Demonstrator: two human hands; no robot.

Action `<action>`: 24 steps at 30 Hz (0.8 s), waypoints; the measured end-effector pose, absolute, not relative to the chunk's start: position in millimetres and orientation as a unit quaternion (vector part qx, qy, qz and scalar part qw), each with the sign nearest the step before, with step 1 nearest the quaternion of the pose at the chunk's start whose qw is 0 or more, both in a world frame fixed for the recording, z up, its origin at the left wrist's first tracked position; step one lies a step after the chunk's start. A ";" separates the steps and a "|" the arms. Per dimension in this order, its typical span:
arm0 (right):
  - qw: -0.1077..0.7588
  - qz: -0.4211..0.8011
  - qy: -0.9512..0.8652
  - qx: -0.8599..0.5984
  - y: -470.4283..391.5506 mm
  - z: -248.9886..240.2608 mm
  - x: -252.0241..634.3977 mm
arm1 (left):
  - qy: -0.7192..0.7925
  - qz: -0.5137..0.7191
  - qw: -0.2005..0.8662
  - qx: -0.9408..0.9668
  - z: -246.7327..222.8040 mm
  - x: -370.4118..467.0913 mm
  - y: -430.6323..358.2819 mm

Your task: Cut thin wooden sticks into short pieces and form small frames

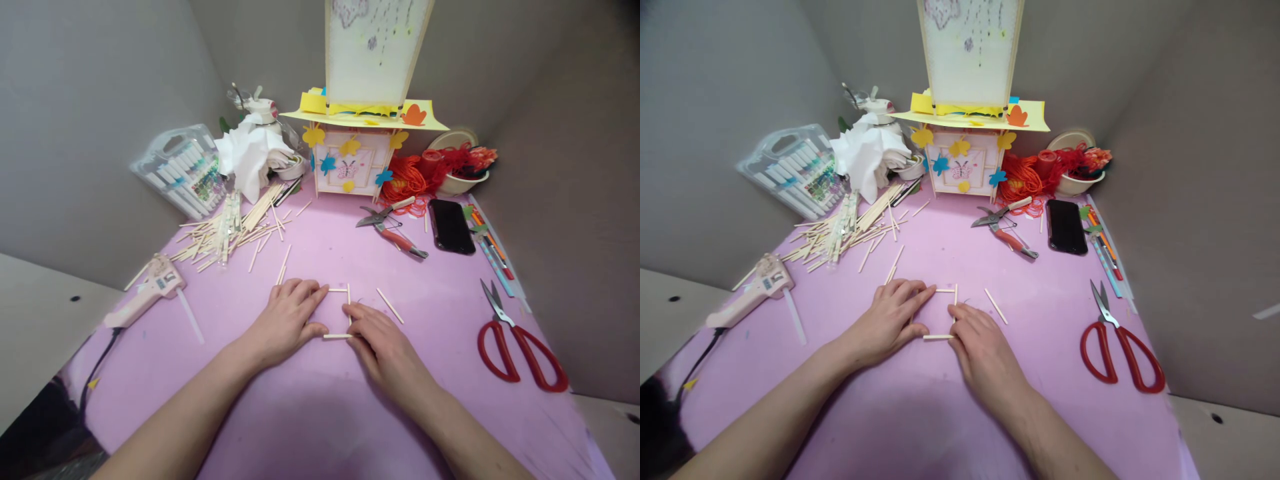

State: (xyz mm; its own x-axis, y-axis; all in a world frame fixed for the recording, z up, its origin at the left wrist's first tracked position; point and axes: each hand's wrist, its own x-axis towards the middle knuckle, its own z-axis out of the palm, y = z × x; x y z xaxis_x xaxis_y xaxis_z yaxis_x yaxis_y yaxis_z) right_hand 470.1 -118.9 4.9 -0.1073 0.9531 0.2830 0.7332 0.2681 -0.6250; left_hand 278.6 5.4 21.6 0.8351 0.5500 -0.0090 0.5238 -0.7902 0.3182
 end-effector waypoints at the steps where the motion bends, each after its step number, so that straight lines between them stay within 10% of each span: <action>1: 0.330 0.167 -0.725 -0.582 -118.9 5.1 470.0 | 0.283 0.044 0.157 0.945 21.5 278.5 5.5; 24: 0.348 0.152 -0.709 -0.595 -120.9 11.7 472.1 | 0.321 0.106 0.249 0.908 36.0 254.0 25.4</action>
State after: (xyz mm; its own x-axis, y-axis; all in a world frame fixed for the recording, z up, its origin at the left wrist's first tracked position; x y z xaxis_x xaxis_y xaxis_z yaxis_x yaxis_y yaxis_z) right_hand 472.1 -120.9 11.7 -0.0503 0.9486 0.3125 0.7378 0.2462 -0.6286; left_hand 254.0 25.4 36.0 0.7717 0.6351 0.0331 0.5294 -0.6703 0.5201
